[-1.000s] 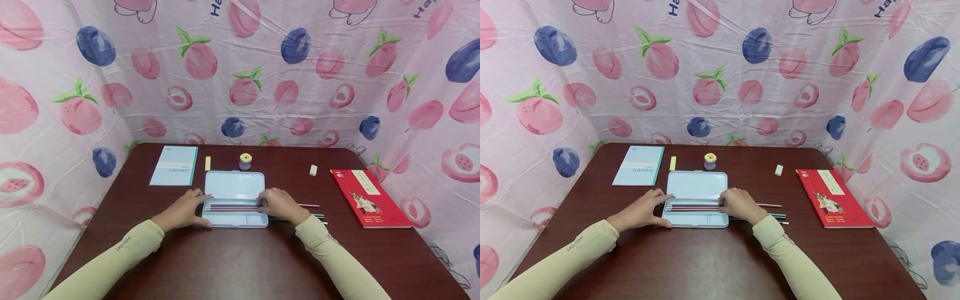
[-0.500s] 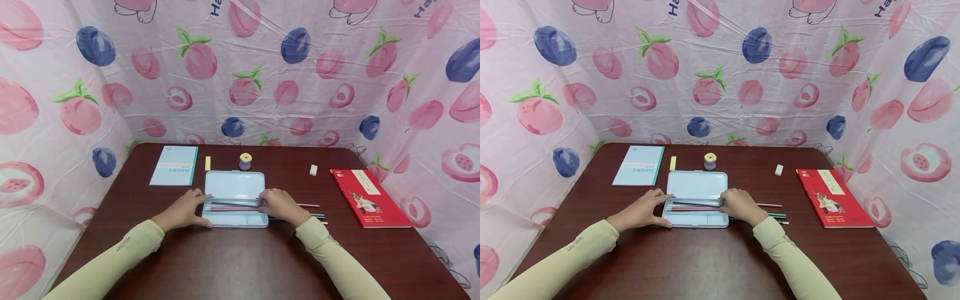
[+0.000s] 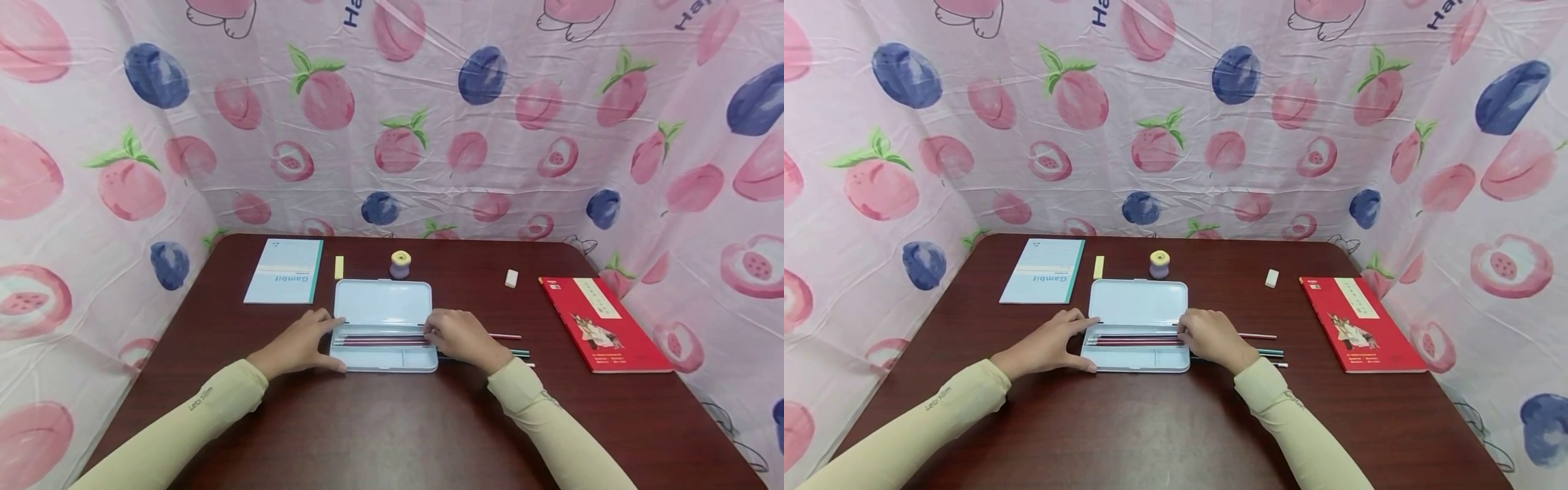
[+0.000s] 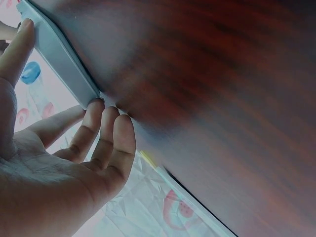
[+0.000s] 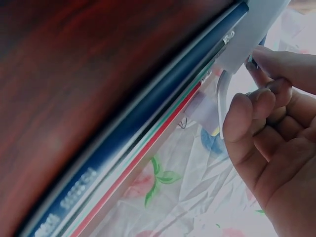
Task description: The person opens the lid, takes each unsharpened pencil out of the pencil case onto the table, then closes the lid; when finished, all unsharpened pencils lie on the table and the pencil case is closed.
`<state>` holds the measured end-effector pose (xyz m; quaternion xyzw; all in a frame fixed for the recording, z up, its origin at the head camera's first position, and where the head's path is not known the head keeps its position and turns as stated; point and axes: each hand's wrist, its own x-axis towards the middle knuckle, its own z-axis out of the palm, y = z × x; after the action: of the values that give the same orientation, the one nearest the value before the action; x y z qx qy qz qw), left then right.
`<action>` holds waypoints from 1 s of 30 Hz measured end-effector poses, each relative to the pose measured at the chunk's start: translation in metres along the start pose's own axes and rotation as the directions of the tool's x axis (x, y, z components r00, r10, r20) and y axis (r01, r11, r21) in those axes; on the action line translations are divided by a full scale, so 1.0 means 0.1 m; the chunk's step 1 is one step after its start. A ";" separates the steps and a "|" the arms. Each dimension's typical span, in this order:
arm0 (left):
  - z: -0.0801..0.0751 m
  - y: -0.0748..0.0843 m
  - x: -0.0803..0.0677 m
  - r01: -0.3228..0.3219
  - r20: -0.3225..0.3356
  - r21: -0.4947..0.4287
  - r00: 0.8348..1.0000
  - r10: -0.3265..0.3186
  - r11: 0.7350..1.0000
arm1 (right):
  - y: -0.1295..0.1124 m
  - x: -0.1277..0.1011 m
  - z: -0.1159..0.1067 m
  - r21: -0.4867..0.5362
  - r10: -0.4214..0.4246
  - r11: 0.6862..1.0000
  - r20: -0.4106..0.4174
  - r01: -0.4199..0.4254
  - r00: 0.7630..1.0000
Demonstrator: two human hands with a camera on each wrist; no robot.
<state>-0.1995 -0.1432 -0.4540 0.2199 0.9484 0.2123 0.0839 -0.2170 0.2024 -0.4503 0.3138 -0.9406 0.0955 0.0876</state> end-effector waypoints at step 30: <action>0.00 0.00 -0.01 -0.017 -0.014 0.009 1.000 0.017 1.000 | 0.73 -0.43 -0.24 0.118 0.133 0.985 -0.049 -0.126 0.990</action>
<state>-0.1986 -0.1440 -0.4543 0.2269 0.9480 0.2104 0.0745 -0.2243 0.2901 -0.4459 0.2536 -0.9491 0.1637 0.0898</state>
